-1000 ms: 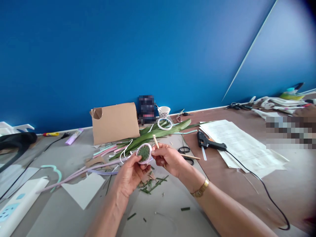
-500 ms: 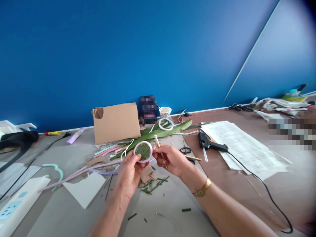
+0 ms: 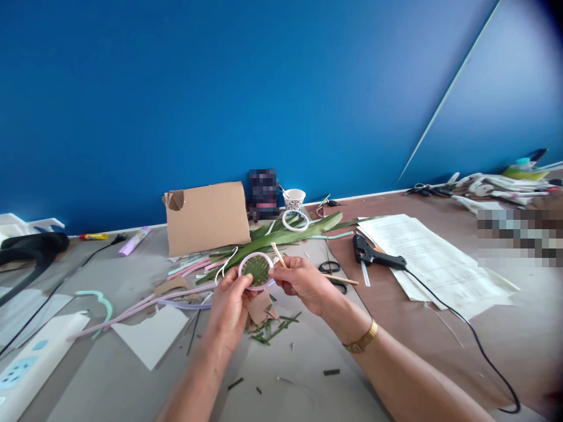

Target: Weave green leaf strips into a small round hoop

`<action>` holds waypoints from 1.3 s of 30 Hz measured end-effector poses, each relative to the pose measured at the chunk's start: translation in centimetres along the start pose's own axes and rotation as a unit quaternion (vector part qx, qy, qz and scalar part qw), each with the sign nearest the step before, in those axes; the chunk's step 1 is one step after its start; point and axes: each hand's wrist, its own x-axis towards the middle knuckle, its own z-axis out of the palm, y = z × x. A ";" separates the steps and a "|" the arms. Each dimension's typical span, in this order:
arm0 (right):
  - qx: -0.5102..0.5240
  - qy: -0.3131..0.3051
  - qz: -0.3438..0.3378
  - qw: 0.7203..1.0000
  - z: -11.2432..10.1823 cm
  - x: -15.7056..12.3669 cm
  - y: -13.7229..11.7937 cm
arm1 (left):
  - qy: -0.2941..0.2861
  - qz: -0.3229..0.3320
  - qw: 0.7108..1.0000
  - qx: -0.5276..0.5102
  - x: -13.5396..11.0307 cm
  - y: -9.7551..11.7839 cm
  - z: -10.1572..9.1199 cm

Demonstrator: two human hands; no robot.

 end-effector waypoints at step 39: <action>0.057 -0.040 -0.007 0.998 1.3 -0.4 0.4 | 0.025 -0.097 0.984 -0.146 0.2 0.0 -0.1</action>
